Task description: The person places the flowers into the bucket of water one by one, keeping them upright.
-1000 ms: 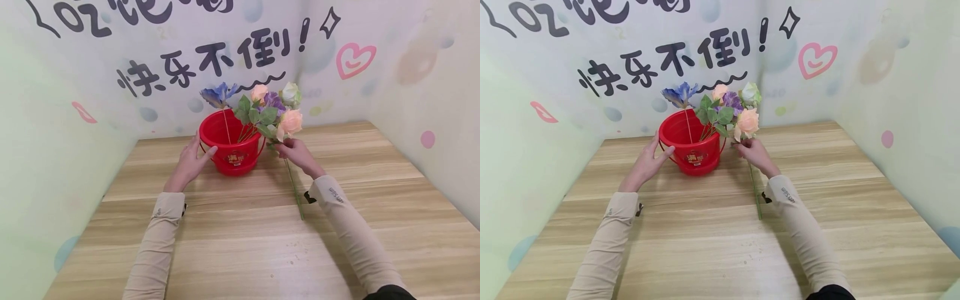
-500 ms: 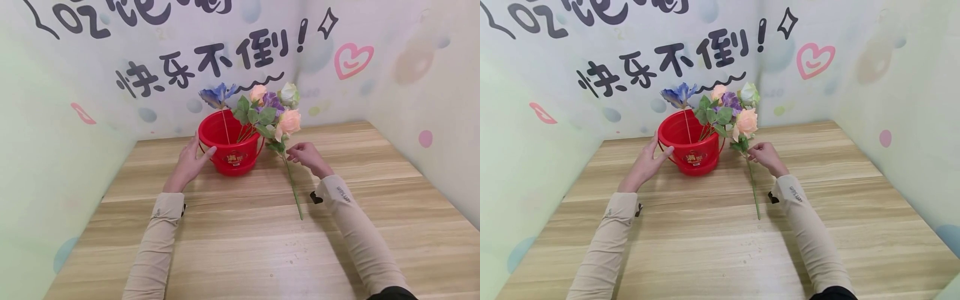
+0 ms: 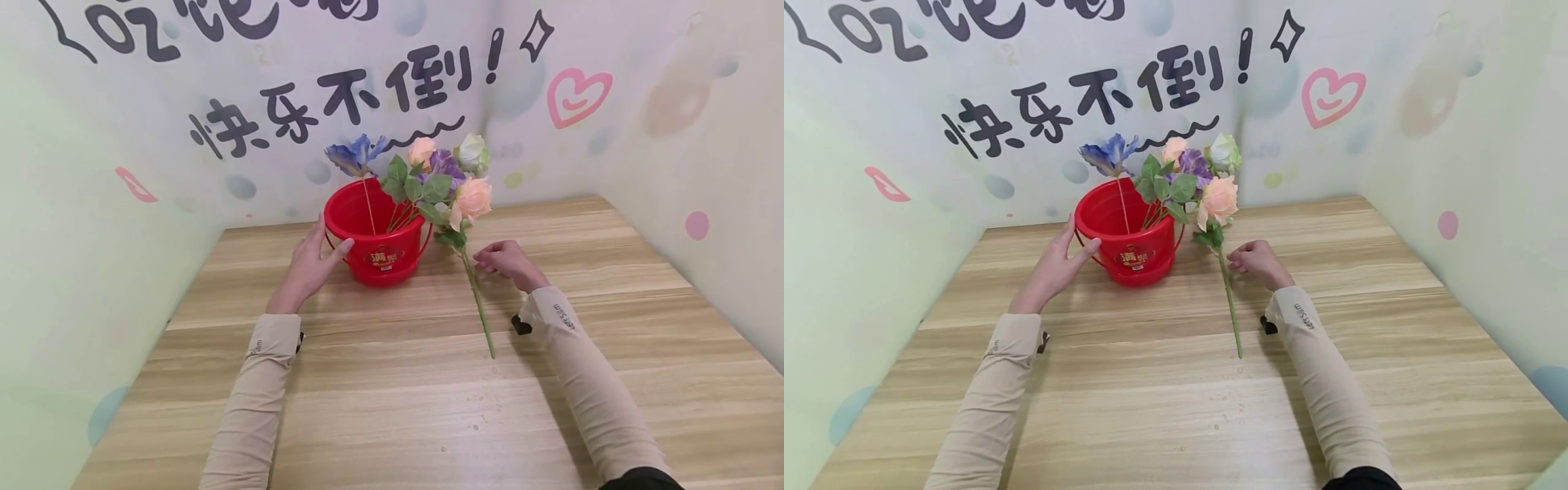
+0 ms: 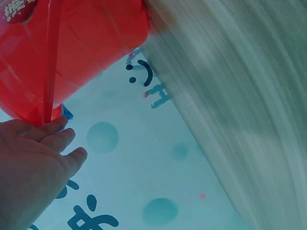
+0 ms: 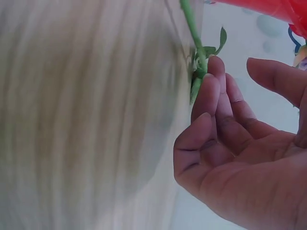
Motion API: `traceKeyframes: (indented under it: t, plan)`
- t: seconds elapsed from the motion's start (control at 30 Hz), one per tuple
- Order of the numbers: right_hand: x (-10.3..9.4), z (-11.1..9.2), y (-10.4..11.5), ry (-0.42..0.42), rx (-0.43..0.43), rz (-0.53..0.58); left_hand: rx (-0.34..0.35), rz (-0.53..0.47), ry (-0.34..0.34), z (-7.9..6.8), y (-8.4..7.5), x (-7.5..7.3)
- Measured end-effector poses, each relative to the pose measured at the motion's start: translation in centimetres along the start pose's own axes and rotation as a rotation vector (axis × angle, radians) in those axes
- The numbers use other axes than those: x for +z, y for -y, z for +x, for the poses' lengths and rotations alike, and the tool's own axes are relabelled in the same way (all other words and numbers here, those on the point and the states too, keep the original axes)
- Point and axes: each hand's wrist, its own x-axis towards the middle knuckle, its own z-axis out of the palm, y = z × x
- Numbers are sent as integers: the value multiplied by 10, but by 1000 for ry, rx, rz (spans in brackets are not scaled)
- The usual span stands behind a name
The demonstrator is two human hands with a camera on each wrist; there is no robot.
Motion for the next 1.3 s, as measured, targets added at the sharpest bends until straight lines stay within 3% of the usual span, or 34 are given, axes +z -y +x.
traceKeyframes:
  t: [0.4,1.3]
  plan:
    - [3,7,-9,49,14,56,8,5,-2,1,0,0]
    - [12,16,-10,78,-20,8,-2,8,-6,-1,0,0]
